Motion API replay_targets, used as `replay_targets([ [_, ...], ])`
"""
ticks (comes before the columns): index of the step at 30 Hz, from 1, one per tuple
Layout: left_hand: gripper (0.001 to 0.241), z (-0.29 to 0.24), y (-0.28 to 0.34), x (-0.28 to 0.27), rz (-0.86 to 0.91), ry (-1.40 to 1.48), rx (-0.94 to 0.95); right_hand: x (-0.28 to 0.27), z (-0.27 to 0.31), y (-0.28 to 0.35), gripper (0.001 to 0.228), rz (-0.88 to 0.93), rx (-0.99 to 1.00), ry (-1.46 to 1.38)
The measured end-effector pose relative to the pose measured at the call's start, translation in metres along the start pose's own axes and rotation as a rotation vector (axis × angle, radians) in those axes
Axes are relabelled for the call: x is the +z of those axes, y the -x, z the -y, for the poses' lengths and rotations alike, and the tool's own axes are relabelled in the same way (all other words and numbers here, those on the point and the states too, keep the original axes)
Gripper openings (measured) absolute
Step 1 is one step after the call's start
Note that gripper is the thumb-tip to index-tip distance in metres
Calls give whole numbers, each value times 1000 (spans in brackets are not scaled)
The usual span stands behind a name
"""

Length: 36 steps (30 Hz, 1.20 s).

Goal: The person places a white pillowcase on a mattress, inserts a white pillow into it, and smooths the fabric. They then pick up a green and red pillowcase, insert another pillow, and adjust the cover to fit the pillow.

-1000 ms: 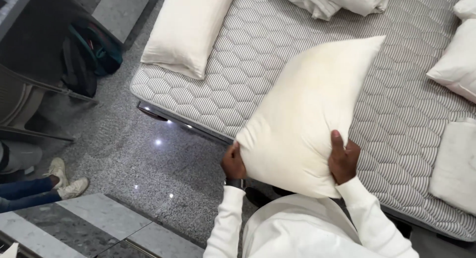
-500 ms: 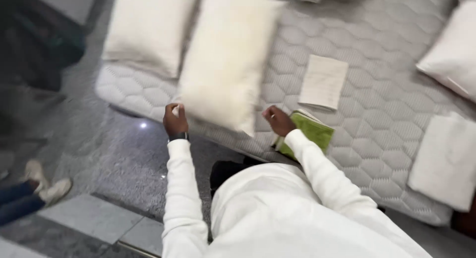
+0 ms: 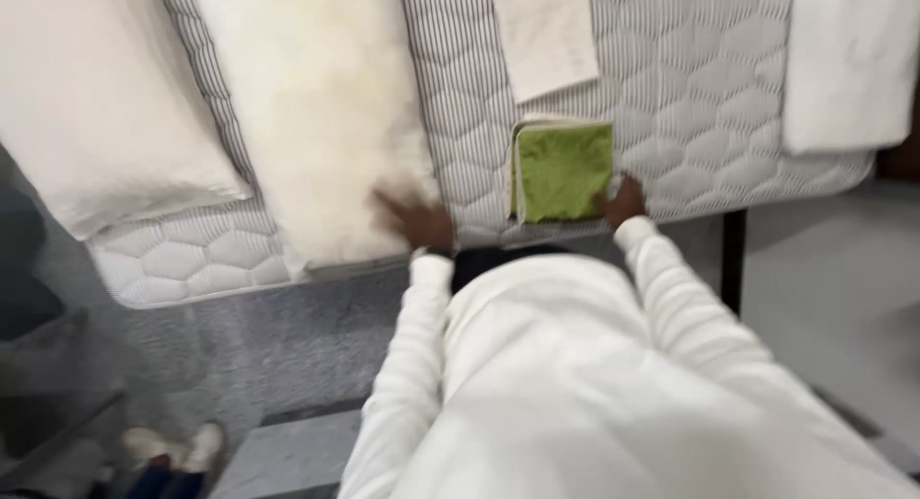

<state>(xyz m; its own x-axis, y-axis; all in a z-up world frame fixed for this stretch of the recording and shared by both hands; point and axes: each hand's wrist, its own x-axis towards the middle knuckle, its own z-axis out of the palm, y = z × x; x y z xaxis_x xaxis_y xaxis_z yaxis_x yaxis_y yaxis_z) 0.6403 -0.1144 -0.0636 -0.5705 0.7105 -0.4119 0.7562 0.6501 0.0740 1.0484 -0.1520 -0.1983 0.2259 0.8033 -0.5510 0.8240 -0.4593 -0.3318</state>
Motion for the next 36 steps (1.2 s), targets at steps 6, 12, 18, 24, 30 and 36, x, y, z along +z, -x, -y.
replay_targets([
  [6,79,-52,3,117,275,146,792,8,-27,-28,100,103,141,-201],
  [12,113,-61,6,243,709,235,444,9,-26,-12,86,334,89,-364],
  [18,93,-101,7,219,777,511,250,1,-13,-72,72,535,154,-642],
  [24,51,-148,28,237,921,557,352,-27,-43,-100,55,561,121,-698],
  [30,61,-208,55,270,1022,914,573,-108,-80,-86,53,89,24,-627],
  [36,82,-208,-3,337,822,382,499,-145,-107,-77,76,-449,193,-334],
])
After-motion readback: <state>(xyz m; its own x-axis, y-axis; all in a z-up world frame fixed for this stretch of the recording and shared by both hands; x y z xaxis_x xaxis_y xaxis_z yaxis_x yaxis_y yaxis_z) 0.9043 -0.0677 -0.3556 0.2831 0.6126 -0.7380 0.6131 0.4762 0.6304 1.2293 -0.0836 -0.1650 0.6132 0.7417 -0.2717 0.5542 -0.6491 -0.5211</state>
